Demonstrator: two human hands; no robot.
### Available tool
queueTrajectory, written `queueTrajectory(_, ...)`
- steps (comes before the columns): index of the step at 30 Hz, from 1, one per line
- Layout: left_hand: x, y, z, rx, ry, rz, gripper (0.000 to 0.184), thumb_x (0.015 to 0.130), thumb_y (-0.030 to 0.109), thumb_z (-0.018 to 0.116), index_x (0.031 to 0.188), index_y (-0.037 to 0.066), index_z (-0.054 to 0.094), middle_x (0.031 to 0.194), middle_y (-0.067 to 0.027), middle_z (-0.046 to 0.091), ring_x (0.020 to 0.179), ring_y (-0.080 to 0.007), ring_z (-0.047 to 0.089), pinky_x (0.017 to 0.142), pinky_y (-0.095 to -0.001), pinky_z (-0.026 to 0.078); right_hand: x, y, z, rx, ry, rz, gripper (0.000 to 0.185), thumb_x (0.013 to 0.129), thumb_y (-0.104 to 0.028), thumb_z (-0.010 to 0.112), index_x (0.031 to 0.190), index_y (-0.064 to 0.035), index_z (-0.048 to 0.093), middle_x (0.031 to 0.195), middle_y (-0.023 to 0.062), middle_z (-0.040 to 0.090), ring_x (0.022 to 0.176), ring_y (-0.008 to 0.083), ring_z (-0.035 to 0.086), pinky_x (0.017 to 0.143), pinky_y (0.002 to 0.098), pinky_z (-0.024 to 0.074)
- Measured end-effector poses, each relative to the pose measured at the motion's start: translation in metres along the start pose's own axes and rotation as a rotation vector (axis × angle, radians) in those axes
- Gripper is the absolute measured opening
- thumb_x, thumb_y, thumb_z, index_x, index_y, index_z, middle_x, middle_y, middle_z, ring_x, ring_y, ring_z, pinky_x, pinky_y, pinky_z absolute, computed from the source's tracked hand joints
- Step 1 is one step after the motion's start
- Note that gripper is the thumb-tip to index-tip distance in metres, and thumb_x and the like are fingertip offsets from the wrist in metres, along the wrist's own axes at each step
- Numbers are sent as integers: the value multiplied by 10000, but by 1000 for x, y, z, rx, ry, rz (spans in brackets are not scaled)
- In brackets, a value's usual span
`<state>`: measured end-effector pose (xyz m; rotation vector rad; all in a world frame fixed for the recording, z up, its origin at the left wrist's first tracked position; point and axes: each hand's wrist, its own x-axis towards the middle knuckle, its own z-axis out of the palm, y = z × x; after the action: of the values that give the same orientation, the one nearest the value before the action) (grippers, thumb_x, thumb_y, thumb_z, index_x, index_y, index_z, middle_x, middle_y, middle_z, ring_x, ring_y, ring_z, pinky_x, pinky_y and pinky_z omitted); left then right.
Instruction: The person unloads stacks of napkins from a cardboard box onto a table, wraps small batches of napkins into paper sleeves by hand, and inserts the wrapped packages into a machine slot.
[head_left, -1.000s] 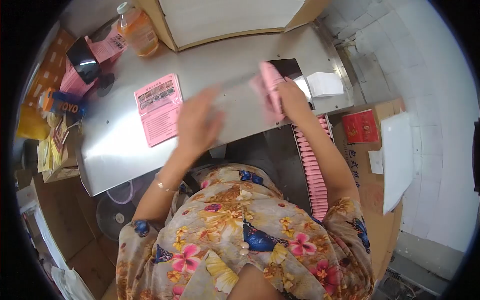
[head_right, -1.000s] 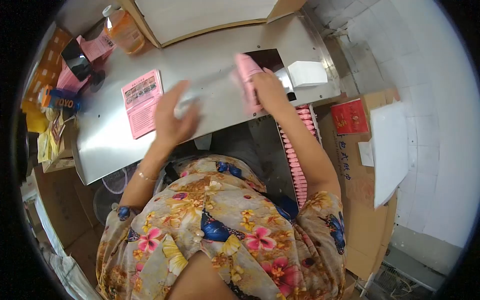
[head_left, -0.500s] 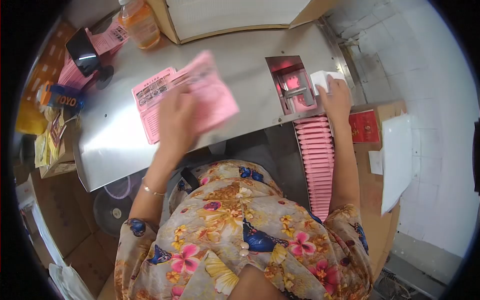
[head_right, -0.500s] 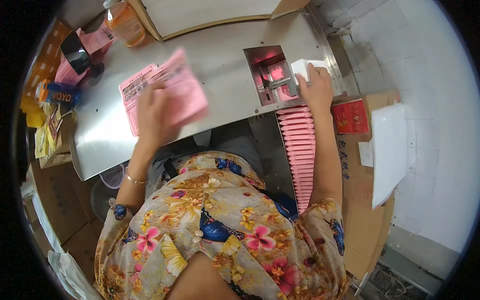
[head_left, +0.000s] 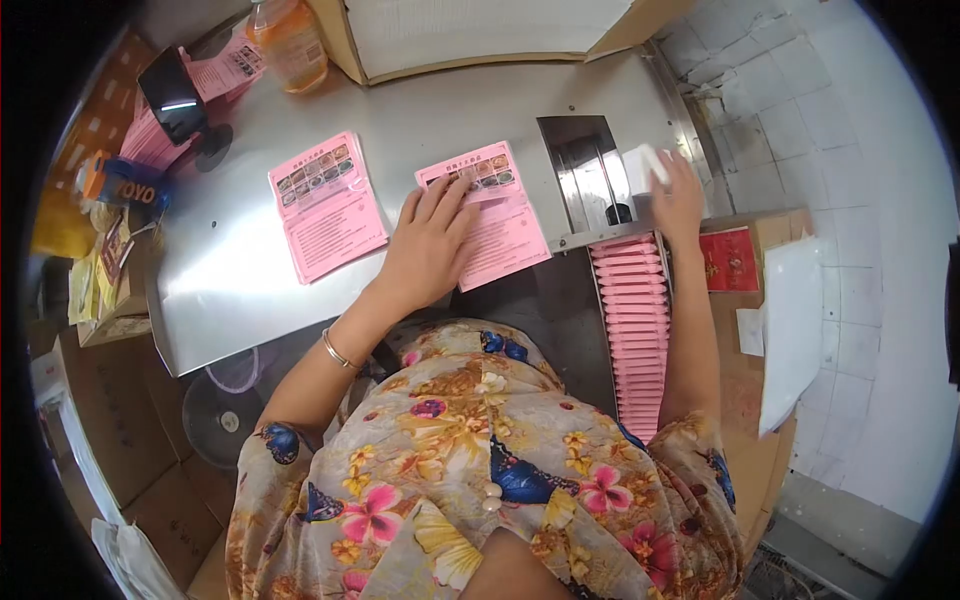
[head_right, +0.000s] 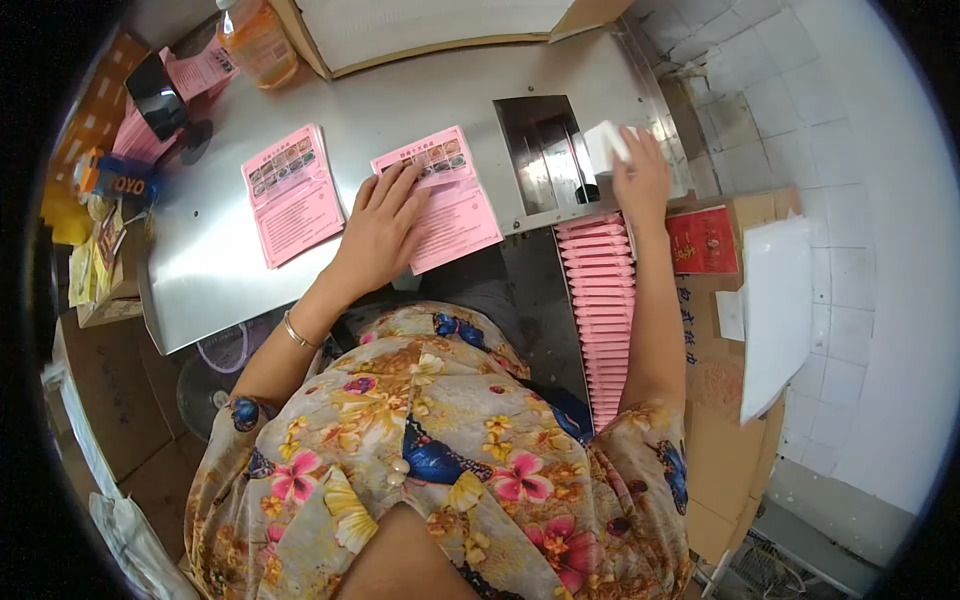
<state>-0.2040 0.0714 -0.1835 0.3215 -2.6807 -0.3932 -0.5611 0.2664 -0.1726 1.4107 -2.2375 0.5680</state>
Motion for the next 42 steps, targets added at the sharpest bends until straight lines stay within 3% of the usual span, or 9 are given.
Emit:
queueTrajectory(4,6,1,5,21,-3,-10,484,885,270,637,1282,2,567,1492,-203,427,1389,-391,386,1127,-568,286,4,-24,-32,106,-86,-38,468,879,-73,601,1346,-59,600,1368,174,603,1305,344,527,1159,492,298)
queueTrajectory(9,24,7,14,-33,-1,7,552,869,315,656,1321,17,551,1488,-194,435,1383,-380,386,1111,-589,286,-33,-144,-23,301,-188,-612,370,850,-90,653,1217,-120,680,1280,84,669,1203,252,635,1147,570,282)
queueTrajectory(12,29,13,13,-107,-26,17,668,825,333,710,1391,43,504,1480,-183,445,1379,-374,392,1110,-590,284,-24,-170,23,244,-262,-399,335,833,-154,637,1160,-172,710,1283,111,625,1263,276,565,1151,604,258)
queueTrajectory(19,39,12,5,72,227,-26,818,786,350,770,1481,90,426,1457,-168,474,1362,-349,429,1096,-577,304,26,-199,30,110,-427,-510,411,816,-111,635,1227,-107,655,1365,91,579,1342,305,471,1144,611,250)
queueTrajectory(25,39,13,-2,-116,-82,-243,548,831,327,727,1288,55,595,1304,-177,545,1266,-361,489,1034,-523,381,0,-107,-31,163,-74,-199,309,904,-108,621,1203,-48,670,1138,138,657,1105,342,589,963,455,455)
queueTrajectory(28,52,7,7,-332,-99,-58,372,872,334,679,1105,44,676,1137,-135,579,1143,-318,543,935,-468,434,-9,-55,-18,10,0,10,314,915,-137,633,1210,-37,674,1094,138,664,1049,345,603,919,441,470)
queueTrajectory(30,62,8,12,-186,274,329,283,899,309,641,1012,56,699,1016,-103,581,1006,-295,573,827,-454,456,-11,-40,-13,-82,-14,83,308,920,-152,639,1202,-37,684,1073,141,669,1025,342,616,898,423,482)
queueTrajectory(36,58,7,13,-119,-97,145,203,879,257,656,957,70,679,969,-113,601,946,-313,605,827,-431,483,-9,-42,-18,127,-67,158,243,925,-148,621,1129,-74,729,1017,114,683,811,305,671,733,372,530)
queueTrajectory(42,31,1,2,-524,-170,-22,279,846,140,686,1097,31,634,1091,-152,618,1063,-347,596,914,-425,476,-6,-46,-24,-103,-94,1,352,919,-109,583,1263,-94,658,1155,143,683,1067,339,634,938,425,476)
